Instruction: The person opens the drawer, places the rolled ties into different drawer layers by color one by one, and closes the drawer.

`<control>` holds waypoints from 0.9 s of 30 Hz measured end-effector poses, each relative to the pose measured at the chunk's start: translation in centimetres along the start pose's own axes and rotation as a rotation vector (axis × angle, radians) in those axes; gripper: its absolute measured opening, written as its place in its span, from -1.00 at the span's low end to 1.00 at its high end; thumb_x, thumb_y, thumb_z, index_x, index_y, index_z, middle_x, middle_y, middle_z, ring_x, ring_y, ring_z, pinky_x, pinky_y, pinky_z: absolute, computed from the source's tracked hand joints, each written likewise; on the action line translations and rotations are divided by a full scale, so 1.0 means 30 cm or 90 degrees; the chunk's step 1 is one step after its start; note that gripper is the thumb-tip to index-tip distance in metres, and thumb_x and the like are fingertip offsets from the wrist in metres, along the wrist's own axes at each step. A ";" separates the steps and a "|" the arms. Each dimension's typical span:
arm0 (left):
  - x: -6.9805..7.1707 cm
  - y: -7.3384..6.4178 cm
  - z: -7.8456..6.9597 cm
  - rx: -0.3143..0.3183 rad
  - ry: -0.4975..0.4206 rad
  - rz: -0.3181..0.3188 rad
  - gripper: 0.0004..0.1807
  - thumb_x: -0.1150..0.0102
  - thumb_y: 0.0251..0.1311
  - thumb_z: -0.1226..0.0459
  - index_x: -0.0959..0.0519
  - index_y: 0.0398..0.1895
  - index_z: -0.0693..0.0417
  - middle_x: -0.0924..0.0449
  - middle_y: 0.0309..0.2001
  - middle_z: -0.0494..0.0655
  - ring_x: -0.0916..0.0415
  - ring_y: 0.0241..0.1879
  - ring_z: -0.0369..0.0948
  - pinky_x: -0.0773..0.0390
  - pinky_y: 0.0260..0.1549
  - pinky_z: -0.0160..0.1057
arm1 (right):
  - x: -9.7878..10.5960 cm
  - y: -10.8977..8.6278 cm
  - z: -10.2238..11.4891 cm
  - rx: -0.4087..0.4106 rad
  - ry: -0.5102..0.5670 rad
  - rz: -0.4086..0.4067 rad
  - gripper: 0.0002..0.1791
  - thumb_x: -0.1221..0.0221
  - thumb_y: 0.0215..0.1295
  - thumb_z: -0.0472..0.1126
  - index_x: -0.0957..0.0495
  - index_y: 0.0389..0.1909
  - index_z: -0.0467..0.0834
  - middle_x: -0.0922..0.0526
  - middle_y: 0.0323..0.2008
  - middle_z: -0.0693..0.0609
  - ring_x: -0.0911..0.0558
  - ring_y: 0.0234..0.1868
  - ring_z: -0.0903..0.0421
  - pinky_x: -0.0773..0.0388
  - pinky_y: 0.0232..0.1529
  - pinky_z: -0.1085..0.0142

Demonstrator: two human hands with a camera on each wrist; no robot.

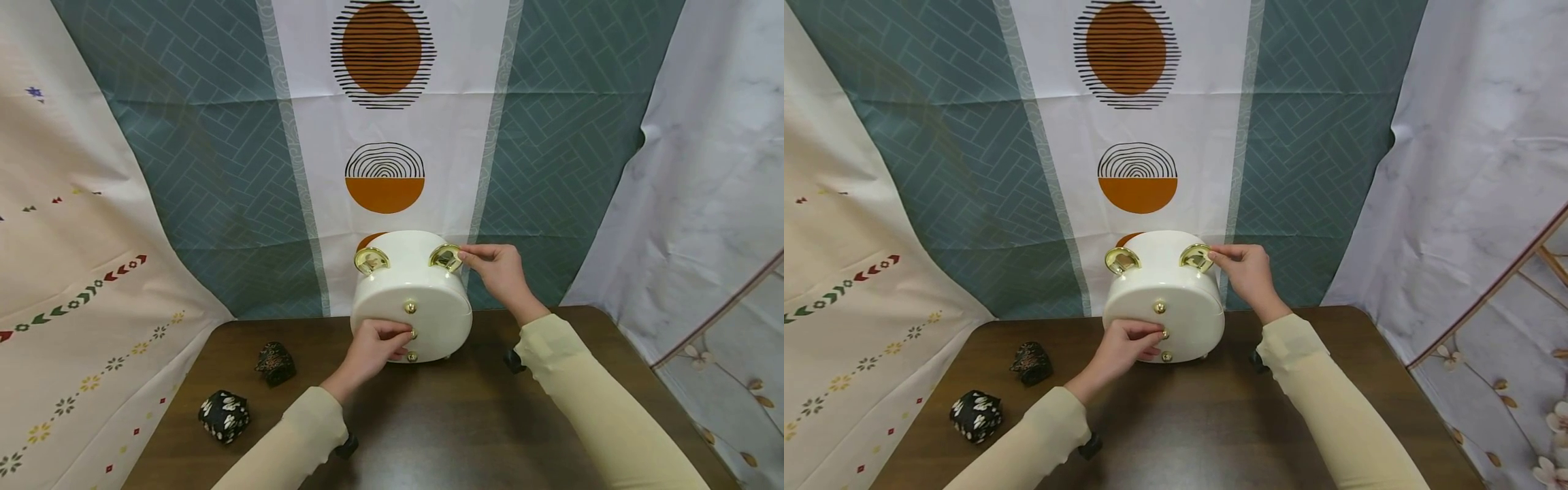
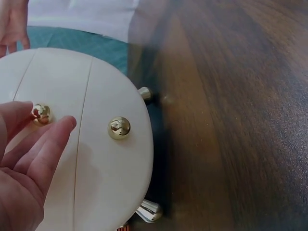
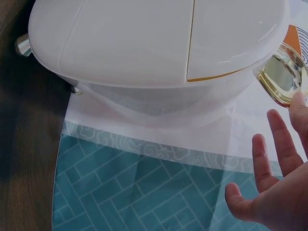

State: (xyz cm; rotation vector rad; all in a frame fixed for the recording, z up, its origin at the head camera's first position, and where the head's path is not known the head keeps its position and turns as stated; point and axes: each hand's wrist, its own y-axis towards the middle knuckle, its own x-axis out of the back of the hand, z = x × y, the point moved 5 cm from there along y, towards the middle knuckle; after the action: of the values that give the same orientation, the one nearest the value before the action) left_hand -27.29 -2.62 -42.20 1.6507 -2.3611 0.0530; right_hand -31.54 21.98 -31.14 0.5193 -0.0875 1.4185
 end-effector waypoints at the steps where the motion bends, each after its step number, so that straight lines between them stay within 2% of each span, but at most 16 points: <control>1: 0.000 -0.001 -0.004 0.002 0.000 0.001 -0.77 -0.24 0.16 0.24 -0.68 -0.15 0.13 -0.69 -0.17 0.10 -0.66 -0.31 0.12 -0.66 -0.36 0.02 | -0.001 0.000 0.000 -0.001 -0.001 0.000 -0.66 -0.26 0.16 0.03 -0.67 -0.10 -0.04 -0.69 -0.09 -0.06 -0.59 0.03 0.10 -0.59 -0.01 0.14; 6: 0.000 -0.015 -0.055 0.009 -0.012 0.014 -0.75 -0.25 0.14 0.30 -0.66 -0.14 0.25 -0.66 -0.12 0.18 -0.62 -0.21 0.16 -0.66 -0.29 0.03 | 0.002 -0.003 0.002 -0.003 -0.003 -0.005 -0.67 -0.27 0.16 0.01 -0.67 -0.09 -0.04 -0.69 -0.07 -0.06 -0.59 0.04 0.09 -0.58 0.01 0.12; 10: 0.000 -0.026 -0.088 0.015 -0.022 0.031 -0.74 -0.23 0.15 0.32 -0.64 -0.12 0.29 -0.65 -0.11 0.22 -0.66 -0.26 -0.02 -0.65 -0.25 0.04 | 0.004 -0.003 0.001 -0.003 -0.006 -0.007 -0.66 -0.27 0.15 0.02 -0.67 -0.09 -0.03 -0.69 -0.07 -0.05 -0.59 0.05 0.09 -0.57 0.01 0.12; 13: 0.001 -0.028 -0.090 0.022 -0.032 0.036 -0.73 -0.23 0.15 0.33 -0.63 -0.11 0.31 -0.64 -0.11 0.25 -0.66 -0.27 -0.03 -0.63 -0.23 0.07 | 0.000 -0.003 0.001 -0.001 -0.009 -0.003 -0.64 -0.27 0.14 0.05 -0.67 -0.09 -0.03 -0.68 -0.06 -0.05 -0.58 0.05 0.09 -0.57 0.01 0.12; 18: -0.004 -0.020 -0.080 0.030 -0.054 0.049 -0.73 -0.22 0.16 0.35 -0.62 -0.10 0.32 -0.63 -0.10 0.27 -0.58 -0.14 0.21 -0.61 -0.19 0.10 | 0.000 -0.004 0.005 -0.004 -0.008 -0.006 -0.64 -0.27 0.14 0.05 -0.67 -0.08 -0.04 -0.68 -0.06 -0.06 -0.58 0.05 0.10 -0.58 0.01 0.12; 27: -0.003 -0.009 -0.072 0.026 -0.065 0.048 -0.75 -0.20 0.16 0.37 -0.63 -0.13 0.35 -0.63 -0.14 0.32 -0.57 -0.16 0.27 -0.62 -0.22 0.08 | -0.001 -0.005 0.007 -0.009 -0.006 -0.005 -0.63 -0.27 0.14 0.05 -0.67 -0.08 -0.04 -0.68 -0.05 -0.06 -0.58 0.07 0.08 -0.57 0.03 0.11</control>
State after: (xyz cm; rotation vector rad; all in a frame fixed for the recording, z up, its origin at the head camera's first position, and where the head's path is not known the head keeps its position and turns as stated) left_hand -26.61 -2.26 -40.16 1.6191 -2.5129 0.0324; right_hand -31.34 21.85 -31.00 0.5140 -0.1033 1.4061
